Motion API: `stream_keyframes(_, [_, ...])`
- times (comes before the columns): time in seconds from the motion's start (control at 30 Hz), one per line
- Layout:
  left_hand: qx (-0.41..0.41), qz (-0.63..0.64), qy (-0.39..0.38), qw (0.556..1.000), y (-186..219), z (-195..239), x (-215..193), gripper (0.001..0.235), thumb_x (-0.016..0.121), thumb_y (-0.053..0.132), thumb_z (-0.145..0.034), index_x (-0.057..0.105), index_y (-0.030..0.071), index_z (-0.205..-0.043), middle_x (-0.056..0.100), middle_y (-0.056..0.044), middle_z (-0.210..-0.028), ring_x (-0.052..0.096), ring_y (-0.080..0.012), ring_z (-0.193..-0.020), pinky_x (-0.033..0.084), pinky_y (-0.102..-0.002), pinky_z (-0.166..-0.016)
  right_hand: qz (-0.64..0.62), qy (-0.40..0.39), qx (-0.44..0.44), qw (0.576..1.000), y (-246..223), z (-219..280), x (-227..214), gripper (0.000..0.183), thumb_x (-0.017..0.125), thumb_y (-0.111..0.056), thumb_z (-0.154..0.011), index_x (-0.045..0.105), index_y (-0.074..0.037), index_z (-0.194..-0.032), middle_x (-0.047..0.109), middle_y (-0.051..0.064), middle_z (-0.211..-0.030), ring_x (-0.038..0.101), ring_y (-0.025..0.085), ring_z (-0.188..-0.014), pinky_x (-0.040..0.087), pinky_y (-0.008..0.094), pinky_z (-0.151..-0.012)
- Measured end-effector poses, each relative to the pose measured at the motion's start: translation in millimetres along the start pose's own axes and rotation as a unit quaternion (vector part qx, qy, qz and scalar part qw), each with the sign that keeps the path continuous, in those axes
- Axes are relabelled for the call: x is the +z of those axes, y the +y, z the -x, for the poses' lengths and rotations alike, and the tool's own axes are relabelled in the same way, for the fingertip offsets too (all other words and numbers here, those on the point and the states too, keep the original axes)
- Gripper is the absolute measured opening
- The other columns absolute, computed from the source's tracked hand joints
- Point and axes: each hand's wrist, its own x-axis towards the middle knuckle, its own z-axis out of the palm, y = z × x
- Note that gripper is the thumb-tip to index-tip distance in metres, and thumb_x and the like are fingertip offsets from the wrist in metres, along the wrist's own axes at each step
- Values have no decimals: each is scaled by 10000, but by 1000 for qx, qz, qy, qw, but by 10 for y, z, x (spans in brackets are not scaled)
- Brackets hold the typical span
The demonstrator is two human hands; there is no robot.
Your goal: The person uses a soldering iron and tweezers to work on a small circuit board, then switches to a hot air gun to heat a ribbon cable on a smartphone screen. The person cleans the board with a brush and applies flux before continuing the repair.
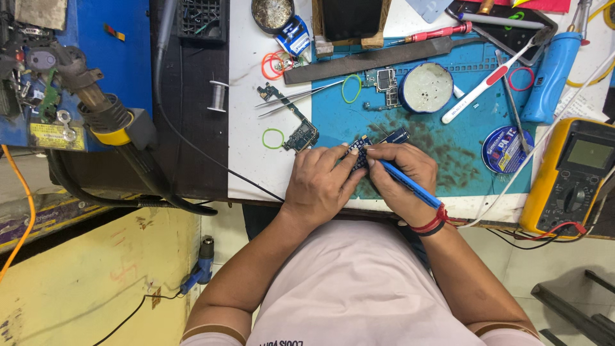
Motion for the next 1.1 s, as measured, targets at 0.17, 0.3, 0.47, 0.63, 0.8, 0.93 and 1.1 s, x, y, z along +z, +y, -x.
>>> stream_keyframes(0.17, [2, -1, 3, 1000, 2, 3, 2, 355, 775, 289, -927, 733, 42, -1179, 692, -104, -1211, 623, -252, -1057, 463, -422, -963, -6, -3, -10, 1000, -1, 1, -3, 135, 737, 6, -908, 728, -9, -1041, 758, 131, -1039, 742, 248, -957, 571, 338, -874])
stream_keyframes(0.3, [0, 1, -1, 1000, -2, -5, 2, 356, 778, 293, -926, 734, 40, -1173, 693, -105, -1203, 624, -250, -1044, 461, -426, -951, -11, 1, 11, 1000, -7, -9, -4, 135, 736, 7, -906, 731, -10, -1040, 759, 127, -1031, 739, 240, -930, 571, 332, -855])
stream_keyframes(0.47, [0, 7, 5, 1000, 5, -5, 5, 347, 778, 284, -928, 733, 40, -1170, 693, -105, -1202, 626, -255, -1048, 462, -425, -952, -15, 2, -6, 1000, -8, -9, -8, 133, 728, 9, -910, 725, -10, -1042, 758, 128, -1053, 741, 251, -969, 569, 337, -883])
stream_keyframes(0.63, [1, -1, 6, 1000, 6, -7, 2, 348, 782, 284, -920, 735, 41, -1165, 694, -106, -1197, 627, -255, -1040, 463, -429, -954, -8, -1, -4, 1000, -16, -18, -2, 131, 733, 5, -902, 728, -13, -1032, 761, 125, -1050, 741, 245, -954, 569, 337, -872])
stream_keyframes(0.8, [3, 4, 9, 1000, -5, 6, 18, 344, 781, 278, -924, 733, 39, -1166, 693, -109, -1201, 629, -257, -1049, 462, -425, -948, -6, 1, -9, 1000, -2, -5, -9, 130, 735, 2, -902, 730, -16, -1031, 762, 124, -1039, 741, 241, -949, 567, 337, -867])
stream_keyframes(0.93, [1, 7, 15, 1000, -11, 34, 35, 332, 778, 270, -914, 732, 39, -1148, 691, -114, -1195, 628, -278, -1062, 463, -441, -957, -5, 7, -1, 1000, 25, 20, -1, 152, 729, -3, -890, 734, -16, -1041, 746, 129, -1007, 731, 240, -908, 568, 326, -826])
stream_keyframes(1.1, [10, 5, 28, 1000, 50, -42, -36, 336, 778, 263, -893, 730, 41, -1141, 688, -117, -1177, 627, -291, -1049, 466, -445, -929, -19, 22, 14, 999, -27, -4, -8, 162, 728, -31, -862, 747, -30, -1023, 748, 116, -942, 740, 219, -826, 574, 310, -739])
